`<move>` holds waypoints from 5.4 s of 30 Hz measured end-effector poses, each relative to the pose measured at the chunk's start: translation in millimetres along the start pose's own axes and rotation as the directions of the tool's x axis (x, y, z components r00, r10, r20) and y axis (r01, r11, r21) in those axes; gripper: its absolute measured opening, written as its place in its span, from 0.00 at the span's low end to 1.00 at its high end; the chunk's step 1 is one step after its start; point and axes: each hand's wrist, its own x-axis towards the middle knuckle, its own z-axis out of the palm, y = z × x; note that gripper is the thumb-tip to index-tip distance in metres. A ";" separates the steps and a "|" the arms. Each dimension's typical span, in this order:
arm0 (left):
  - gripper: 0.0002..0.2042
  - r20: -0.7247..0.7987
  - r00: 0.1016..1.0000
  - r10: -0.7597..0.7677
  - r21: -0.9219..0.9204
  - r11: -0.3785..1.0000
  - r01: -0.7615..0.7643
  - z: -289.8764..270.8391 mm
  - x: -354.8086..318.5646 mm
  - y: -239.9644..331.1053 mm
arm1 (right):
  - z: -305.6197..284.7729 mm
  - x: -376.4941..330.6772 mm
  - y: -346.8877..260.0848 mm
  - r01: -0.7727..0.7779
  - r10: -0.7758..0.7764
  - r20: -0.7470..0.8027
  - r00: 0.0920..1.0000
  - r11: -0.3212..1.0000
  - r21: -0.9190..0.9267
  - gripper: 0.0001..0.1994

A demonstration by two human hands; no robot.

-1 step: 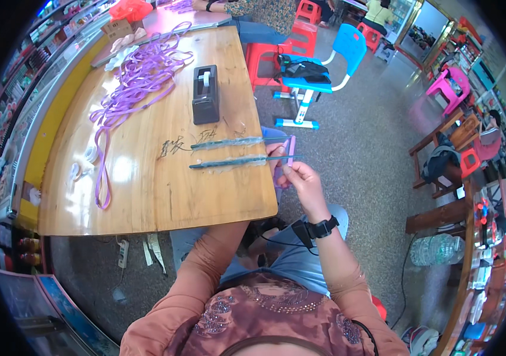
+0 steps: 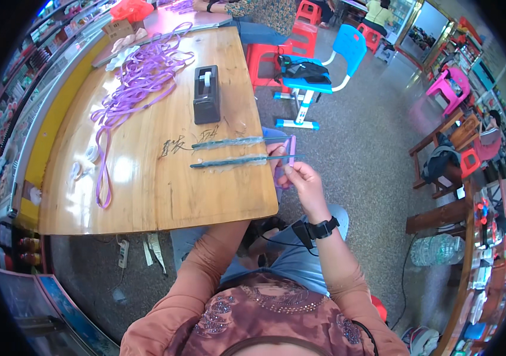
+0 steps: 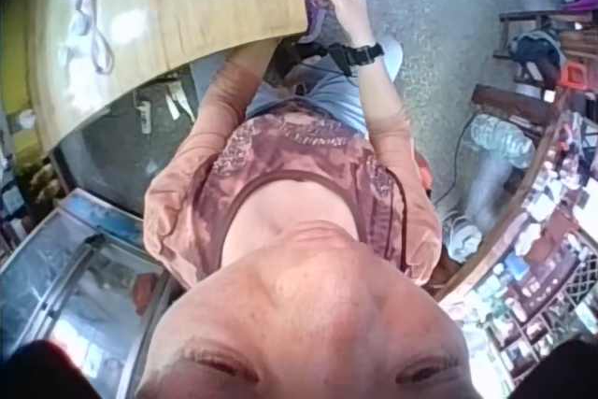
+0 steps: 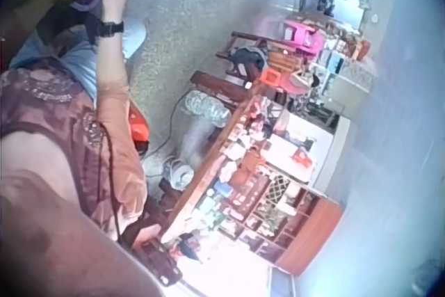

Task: Measuring and sorting purple plastic strips using a blue ruler on a wooden table.

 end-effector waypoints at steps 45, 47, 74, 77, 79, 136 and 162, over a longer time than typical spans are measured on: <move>0.12 0.493 0.714 -0.497 0.106 0.849 0.518 -49.0 -104.3 -70.8 | -5.5 -145.7 23.4 -0.188 0.224 0.160 0.961 0.960 -0.209 0.09; 0.11 0.472 0.698 -0.538 0.073 0.813 0.577 -48.0 -103.7 -68.7 | -8.5 -149.2 19.1 -0.171 0.213 0.174 0.961 0.959 -0.225 0.09; 0.07 0.523 0.680 -0.514 0.080 0.824 0.561 -33.3 -133.2 -49.5 | -10.2 -164.4 31.3 -0.207 0.207 0.086 0.975 0.978 -0.002 0.09; 0.07 0.474 0.734 -0.487 0.120 0.861 0.494 -31.7 -131.1 -46.3 | -10.9 -164.3 32.7 -0.219 0.222 0.083 0.972 0.975 -0.042 0.09; 0.07 0.406 0.767 -0.497 0.133 0.863 0.488 -29.3 -128.5 -43.3 | -12.5 -164.2 34.1 -0.227 0.231 0.075 0.970 0.972 -0.062 0.09; 0.08 0.457 0.666 -0.590 -0.094 0.712 0.696 -30.4 -136.1 -40.8 | -24.5 -141.1 46.2 -0.074 0.105 -0.379 0.919 0.993 0.096 0.10; 0.07 0.547 0.571 -0.612 0.003 0.684 0.729 -20.3 -139.5 -36.4 | -17.9 -173.5 32.1 -0.020 0.020 -0.002 1.000 0.998 0.054 0.08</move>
